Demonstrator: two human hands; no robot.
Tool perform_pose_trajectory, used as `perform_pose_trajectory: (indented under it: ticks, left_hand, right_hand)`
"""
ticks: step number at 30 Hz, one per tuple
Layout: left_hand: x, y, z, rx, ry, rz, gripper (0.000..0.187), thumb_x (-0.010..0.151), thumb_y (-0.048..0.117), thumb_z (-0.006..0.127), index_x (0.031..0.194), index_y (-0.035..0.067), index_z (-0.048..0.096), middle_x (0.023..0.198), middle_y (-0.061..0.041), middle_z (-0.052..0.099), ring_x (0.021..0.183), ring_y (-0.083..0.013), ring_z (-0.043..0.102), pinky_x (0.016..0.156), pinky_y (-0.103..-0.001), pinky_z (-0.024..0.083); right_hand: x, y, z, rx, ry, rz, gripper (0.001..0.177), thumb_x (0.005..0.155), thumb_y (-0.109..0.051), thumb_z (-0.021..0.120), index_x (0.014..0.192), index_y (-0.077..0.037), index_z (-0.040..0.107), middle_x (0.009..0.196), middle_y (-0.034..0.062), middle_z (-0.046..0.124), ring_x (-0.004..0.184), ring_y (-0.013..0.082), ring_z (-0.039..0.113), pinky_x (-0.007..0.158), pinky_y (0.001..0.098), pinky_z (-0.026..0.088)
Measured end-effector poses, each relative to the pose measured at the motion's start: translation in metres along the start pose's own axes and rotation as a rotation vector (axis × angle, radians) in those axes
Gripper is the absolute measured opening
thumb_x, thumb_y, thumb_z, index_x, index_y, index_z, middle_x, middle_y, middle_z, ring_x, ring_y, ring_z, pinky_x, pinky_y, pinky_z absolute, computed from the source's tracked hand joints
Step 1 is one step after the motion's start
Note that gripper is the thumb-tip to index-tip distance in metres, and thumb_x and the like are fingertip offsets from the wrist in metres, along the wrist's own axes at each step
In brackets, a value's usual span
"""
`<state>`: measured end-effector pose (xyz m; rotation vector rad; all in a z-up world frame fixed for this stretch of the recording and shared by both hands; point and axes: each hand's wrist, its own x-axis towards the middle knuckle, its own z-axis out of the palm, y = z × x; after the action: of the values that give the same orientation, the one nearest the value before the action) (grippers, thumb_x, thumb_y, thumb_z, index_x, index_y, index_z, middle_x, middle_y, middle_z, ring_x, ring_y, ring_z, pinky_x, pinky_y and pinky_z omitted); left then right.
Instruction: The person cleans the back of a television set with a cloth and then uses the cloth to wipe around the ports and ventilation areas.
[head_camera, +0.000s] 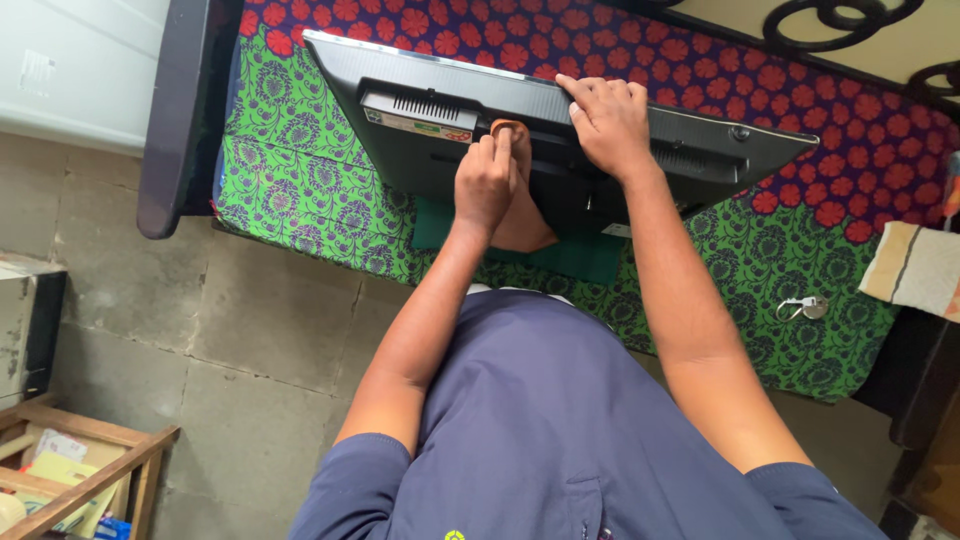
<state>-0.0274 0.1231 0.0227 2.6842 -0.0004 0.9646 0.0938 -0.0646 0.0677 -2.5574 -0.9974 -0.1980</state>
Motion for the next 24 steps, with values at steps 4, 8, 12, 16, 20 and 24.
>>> perform_pose_trajectory:
  ticks: [4,8,12,16,20,24]
  left_hand:
    - [-0.011,0.023,0.024,-0.067,-0.005,-0.028,0.03,0.086,0.008,0.063,0.114,-0.003,0.065,0.087,-0.011,0.057,0.078,-0.0268,0.06,0.07,-0.036,0.052]
    - [-0.026,0.051,0.048,-0.13,-0.127,0.202,0.005,0.086,0.007,0.065,0.09,0.005,0.064,0.089,-0.014,0.059,0.081,-0.0301,0.061,0.074,-0.04,0.053]
    - [-0.029,0.064,0.039,-0.231,-0.013,0.312,0.021,0.076,0.011,0.062,0.095,0.002,0.066,0.092,-0.015,0.059,0.085,-0.0326,0.063,0.079,-0.039,0.055]
    - [-0.04,0.033,0.028,-0.125,-0.158,0.289,0.025,0.082,0.009,0.063,0.105,0.001,0.069,0.094,-0.014,0.061,0.083,-0.029,0.065,0.074,-0.037,0.054]
    - [-0.063,0.002,0.031,0.042,-0.125,0.135,0.033,0.09,0.008,0.061,0.122,-0.002,0.065,0.099,-0.013,0.061,0.084,-0.0256,0.065,0.077,-0.033,0.056]
    - [-0.067,0.004,0.046,0.119,-0.171,0.024,0.035,0.089,0.009,0.062,0.122,-0.001,0.064,0.097,-0.013,0.063,0.081,-0.0244,0.066,0.071,-0.032,0.057]
  right_hand:
    - [0.005,-0.004,0.006,-0.079,0.053,-0.007,0.046,0.105,-0.047,0.063,0.134,-0.011,0.063,0.116,0.0119,0.066,0.108,0.0303,0.055,0.097,0.0445,0.036]
    - [0.017,-0.021,0.02,-0.039,-0.06,0.096,0.08,0.093,-0.075,0.07,0.118,0.0,0.056,0.109,0.0171,0.061,0.103,0.0345,0.057,0.093,0.043,0.044]
    - [0.015,-0.035,0.021,-0.122,-0.054,0.057,0.096,0.079,-0.085,0.072,0.121,0.0,0.058,0.106,0.0152,0.062,0.092,0.0339,0.06,0.084,0.0431,0.047]
    - [0.017,-0.03,0.017,-0.197,-0.025,-0.019,0.104,0.072,-0.086,0.074,0.128,0.001,0.06,0.101,0.0145,0.062,0.088,0.0324,0.06,0.08,0.0432,0.047]
    - [0.025,-0.024,0.02,-0.189,-0.024,-0.031,0.093,0.077,-0.082,0.076,0.124,-0.003,0.062,0.104,0.0134,0.062,0.093,0.0337,0.06,0.083,0.0438,0.048]
    - [0.029,-0.019,0.026,-0.171,-0.005,-0.035,0.088,0.077,-0.079,0.078,0.122,-0.005,0.064,0.104,0.0126,0.063,0.095,0.0345,0.06,0.084,0.0448,0.048]
